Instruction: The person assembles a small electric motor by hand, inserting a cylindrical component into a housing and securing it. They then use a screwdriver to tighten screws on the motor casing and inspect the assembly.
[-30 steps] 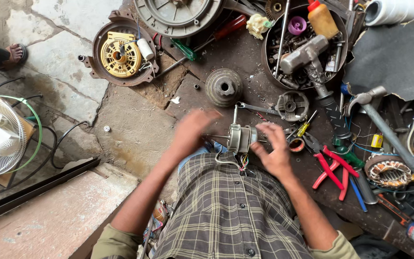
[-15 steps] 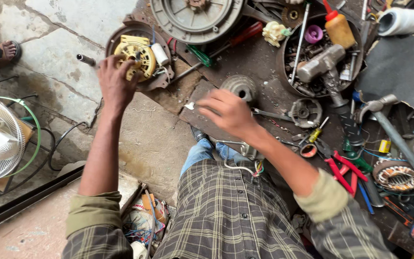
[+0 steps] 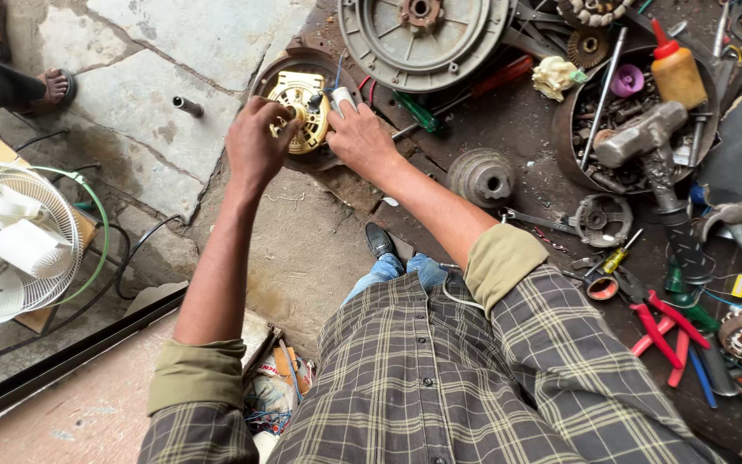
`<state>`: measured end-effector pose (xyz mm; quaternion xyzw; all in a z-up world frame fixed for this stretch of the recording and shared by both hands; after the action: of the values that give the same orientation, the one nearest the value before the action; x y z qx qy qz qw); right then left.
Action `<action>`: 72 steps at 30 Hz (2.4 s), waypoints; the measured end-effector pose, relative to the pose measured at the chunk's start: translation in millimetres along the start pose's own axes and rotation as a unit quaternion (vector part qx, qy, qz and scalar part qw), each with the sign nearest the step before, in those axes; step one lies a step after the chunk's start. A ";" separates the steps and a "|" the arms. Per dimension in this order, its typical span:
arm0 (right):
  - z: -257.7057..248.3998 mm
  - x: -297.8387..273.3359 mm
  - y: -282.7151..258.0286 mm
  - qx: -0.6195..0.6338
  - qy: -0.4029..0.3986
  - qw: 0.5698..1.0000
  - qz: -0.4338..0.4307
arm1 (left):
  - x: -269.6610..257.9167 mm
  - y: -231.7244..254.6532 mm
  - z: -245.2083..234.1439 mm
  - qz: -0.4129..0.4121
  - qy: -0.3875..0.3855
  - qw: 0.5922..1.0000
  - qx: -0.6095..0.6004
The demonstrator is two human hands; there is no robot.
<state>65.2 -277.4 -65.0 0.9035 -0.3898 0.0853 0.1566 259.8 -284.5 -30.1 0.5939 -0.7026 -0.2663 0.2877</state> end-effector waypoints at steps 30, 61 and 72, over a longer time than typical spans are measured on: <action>-229.2 -309.5 -27.4 0.315 -0.037 0.851 0.418 | -208.7 249.0 101.1 0.234 -0.257 0.897 -0.274; -225.3 -422.2 9.9 0.347 -0.016 0.883 0.314 | -304.6 308.3 189.6 0.077 -0.084 0.956 -0.270; -183.8 -400.3 14.5 0.261 0.058 0.921 0.283 | -276.8 262.7 198.6 -0.033 0.033 0.956 -0.291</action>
<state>-224.1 48.7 -0.4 0.7574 -0.5837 0.2774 -0.0929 -26.5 35.5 -3.9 0.5162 -0.5645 -0.4486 0.4622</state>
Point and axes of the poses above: each hand's wrist, its own x-axis towards the middle knuckle, its own z-axis out of the palm, y = z × x, the point moved 3 cm from there along x, towards the middle knuckle, and after that the axes turned 13 degrees about -x, right-handed, at the moved point
